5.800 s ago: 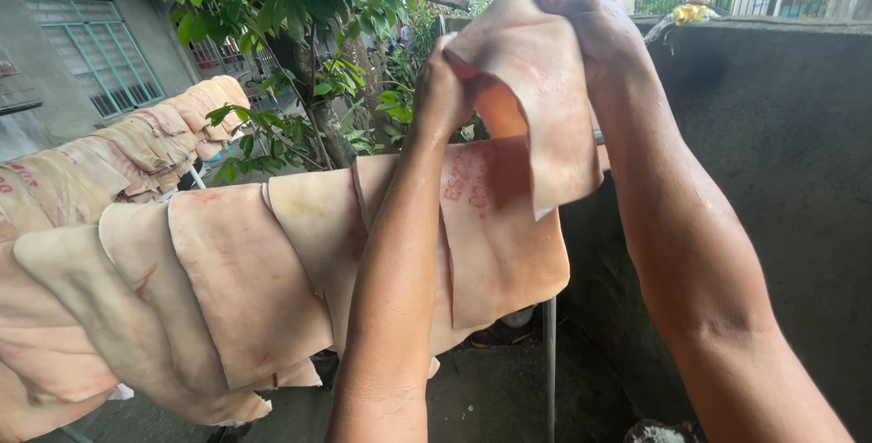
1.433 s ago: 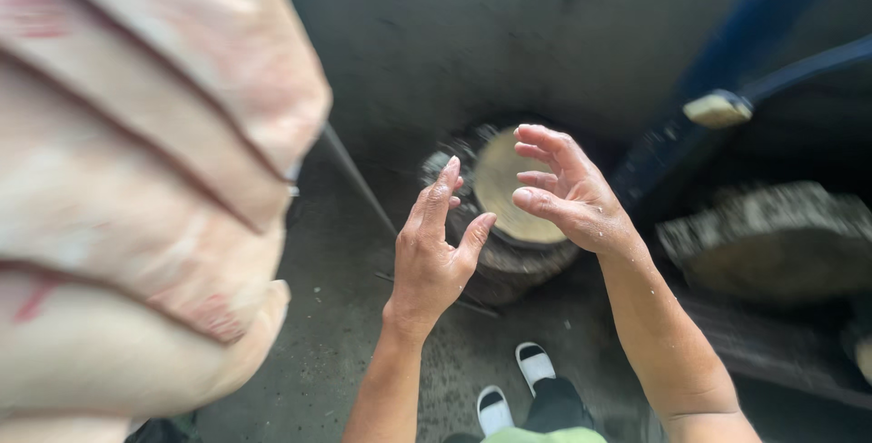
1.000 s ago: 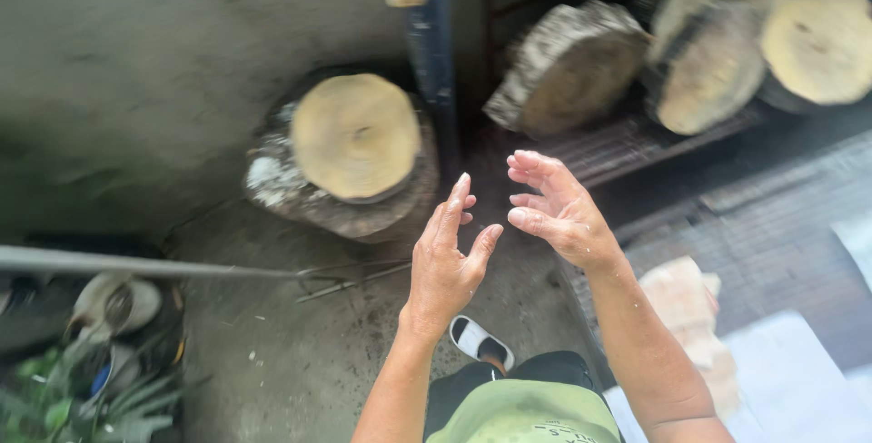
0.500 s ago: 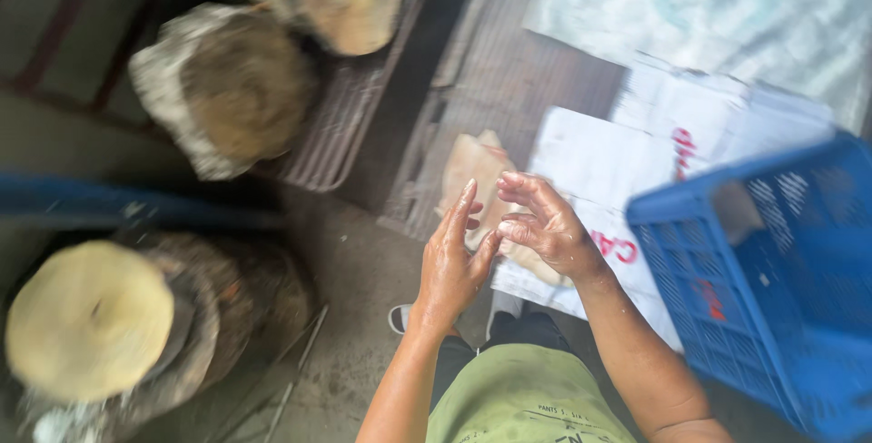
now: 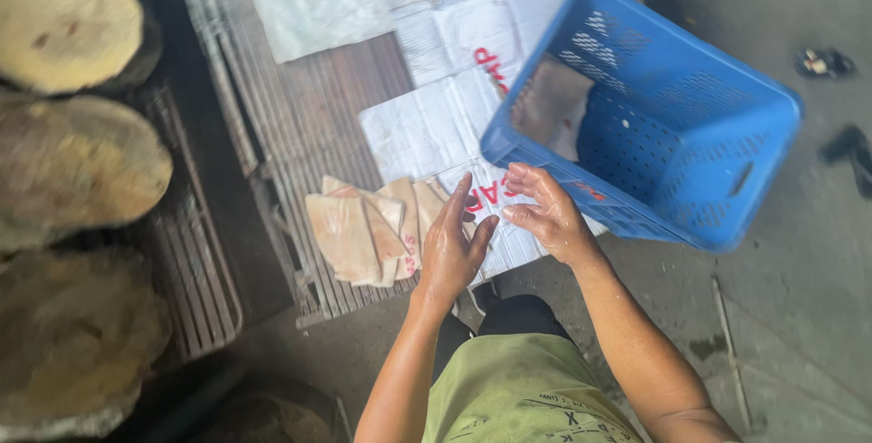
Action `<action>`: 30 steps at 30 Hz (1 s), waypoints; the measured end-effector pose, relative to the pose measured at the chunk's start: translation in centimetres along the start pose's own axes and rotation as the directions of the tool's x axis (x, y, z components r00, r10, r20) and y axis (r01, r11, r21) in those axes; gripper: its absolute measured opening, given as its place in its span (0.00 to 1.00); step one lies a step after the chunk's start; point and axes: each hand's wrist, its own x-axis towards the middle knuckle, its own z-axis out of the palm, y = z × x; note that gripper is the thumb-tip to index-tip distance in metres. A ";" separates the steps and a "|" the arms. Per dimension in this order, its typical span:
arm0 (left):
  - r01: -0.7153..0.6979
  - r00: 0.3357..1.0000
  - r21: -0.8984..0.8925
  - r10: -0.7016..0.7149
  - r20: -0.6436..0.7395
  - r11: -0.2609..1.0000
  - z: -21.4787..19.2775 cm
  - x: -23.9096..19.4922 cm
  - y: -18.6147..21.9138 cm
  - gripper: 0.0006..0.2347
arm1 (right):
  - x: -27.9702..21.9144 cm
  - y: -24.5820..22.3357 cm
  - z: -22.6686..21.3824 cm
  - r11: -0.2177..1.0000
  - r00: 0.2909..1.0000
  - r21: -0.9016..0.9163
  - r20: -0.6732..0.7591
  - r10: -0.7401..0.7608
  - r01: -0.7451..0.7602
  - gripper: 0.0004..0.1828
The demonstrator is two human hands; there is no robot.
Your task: The person takes large, pale sheets of animal skin from a blue basket and hangs them one by one over a metal drying rack. The person repeats this process for several pieces of skin.
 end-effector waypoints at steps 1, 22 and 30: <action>0.024 0.998 -0.028 -0.022 0.055 0.999 0.4 1.1 0.1 0.32 | 0.1 0.2 -0.7 1.000 0.998 -0.018 -0.057 -0.019 0.018 0.37; 0.063 0.951 0.037 -0.071 0.300 0.997 26.5 18.9 -9.6 0.27 | 24.3 28.4 -21.9 0.705 0.610 0.314 -0.355 0.708 -0.636 0.44; 0.236 0.935 0.264 -0.293 0.201 0.935 29.8 20.4 -17.6 0.26 | 25.7 30.3 -18.4 0.787 0.512 0.230 -0.649 0.563 -0.573 0.47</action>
